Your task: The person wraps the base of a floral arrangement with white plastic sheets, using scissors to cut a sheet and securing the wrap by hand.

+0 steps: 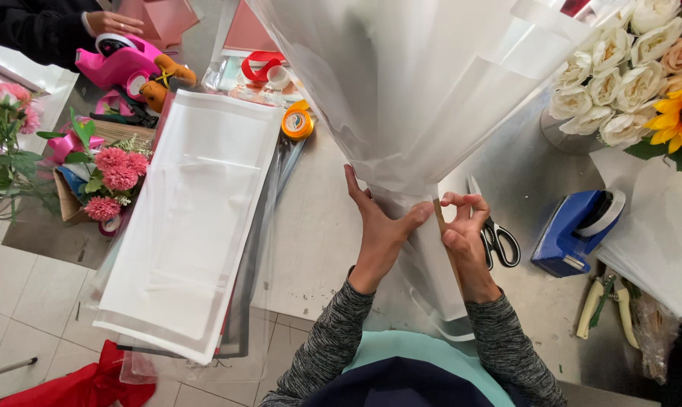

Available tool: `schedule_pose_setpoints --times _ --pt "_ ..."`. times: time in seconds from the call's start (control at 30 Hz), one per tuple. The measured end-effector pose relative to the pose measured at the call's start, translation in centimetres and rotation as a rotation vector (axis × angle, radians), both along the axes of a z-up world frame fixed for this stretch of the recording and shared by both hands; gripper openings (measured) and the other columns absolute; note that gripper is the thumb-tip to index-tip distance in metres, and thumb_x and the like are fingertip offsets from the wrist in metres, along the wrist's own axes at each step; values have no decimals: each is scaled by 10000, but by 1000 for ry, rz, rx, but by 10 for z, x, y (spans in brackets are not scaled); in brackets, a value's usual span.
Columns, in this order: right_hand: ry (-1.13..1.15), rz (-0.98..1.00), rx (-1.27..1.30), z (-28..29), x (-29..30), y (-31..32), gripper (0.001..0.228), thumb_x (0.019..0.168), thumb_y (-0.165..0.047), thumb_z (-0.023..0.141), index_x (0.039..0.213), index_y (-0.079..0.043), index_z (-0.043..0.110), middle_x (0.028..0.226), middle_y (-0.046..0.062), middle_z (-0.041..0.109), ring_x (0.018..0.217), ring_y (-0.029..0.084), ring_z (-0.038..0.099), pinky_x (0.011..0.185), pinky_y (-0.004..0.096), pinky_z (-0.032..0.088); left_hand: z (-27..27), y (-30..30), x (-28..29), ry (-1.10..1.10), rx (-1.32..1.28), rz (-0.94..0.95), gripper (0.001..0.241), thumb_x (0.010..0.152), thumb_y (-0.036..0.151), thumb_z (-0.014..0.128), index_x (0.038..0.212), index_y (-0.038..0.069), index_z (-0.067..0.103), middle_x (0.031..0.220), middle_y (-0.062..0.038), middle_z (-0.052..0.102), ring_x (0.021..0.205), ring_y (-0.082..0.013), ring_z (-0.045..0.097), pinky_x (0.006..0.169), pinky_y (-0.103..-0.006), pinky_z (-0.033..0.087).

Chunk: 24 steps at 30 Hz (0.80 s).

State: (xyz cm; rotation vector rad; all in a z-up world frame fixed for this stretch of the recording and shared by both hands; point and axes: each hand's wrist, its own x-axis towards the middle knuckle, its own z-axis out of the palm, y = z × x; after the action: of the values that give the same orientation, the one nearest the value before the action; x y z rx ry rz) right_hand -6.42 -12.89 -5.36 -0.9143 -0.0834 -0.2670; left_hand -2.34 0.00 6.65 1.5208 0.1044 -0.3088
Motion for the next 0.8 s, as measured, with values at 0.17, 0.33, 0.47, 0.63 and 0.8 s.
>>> schedule_pose_setpoints --times 0.17,0.33,0.47,0.63,0.8 --pt "-57 -32 12 -11 0 -3 643 763 -219 650 1210 -228 188 1202 62 293 966 230 533 760 307 531 5 4 -3 0 -14 -25 1351 577 436 780 1430 243 -249 1405 -302 178 1354 -419 205 1061 -572 201" --pt "-44 -58 -57 -1 0 -7 643 744 -213 657 1186 -228 190 1187 43 290 954 203 529 755 281 531 18 3 -6 0 -39 -41 1383 549 447 773 1419 226 -279 1404 -326 163 1346 -445 206 1058 -587 198" --pt "-38 -73 -79 1 0 -8 682 714 -188 688 1177 -214 187 1169 39 290 989 213 526 771 290 526 13 2 -7 -16 -35 -68 1375 571 439 766 1410 208 -298 1383 -331 182 1328 -465 232 1035 -603 231" --pt "-33 -76 -76 -6 -1 -13 699 698 -152 696 1172 -223 187 1172 40 284 1008 246 535 796 333 540 -3 -2 -9 -17 -55 -53 1351 594 442 763 1421 208 -278 1377 -324 205 1311 -454 268 1023 -589 261" --pt "-37 -80 -119 10 -1 -12 717 695 -192 715 1159 -233 169 1130 45 277 1066 298 517 863 387 522 -17 -1 -4 -45 -69 -33 1354 600 437 781 1426 198 -265 1351 -311 254 1275 -420 328 1017 -567 283"
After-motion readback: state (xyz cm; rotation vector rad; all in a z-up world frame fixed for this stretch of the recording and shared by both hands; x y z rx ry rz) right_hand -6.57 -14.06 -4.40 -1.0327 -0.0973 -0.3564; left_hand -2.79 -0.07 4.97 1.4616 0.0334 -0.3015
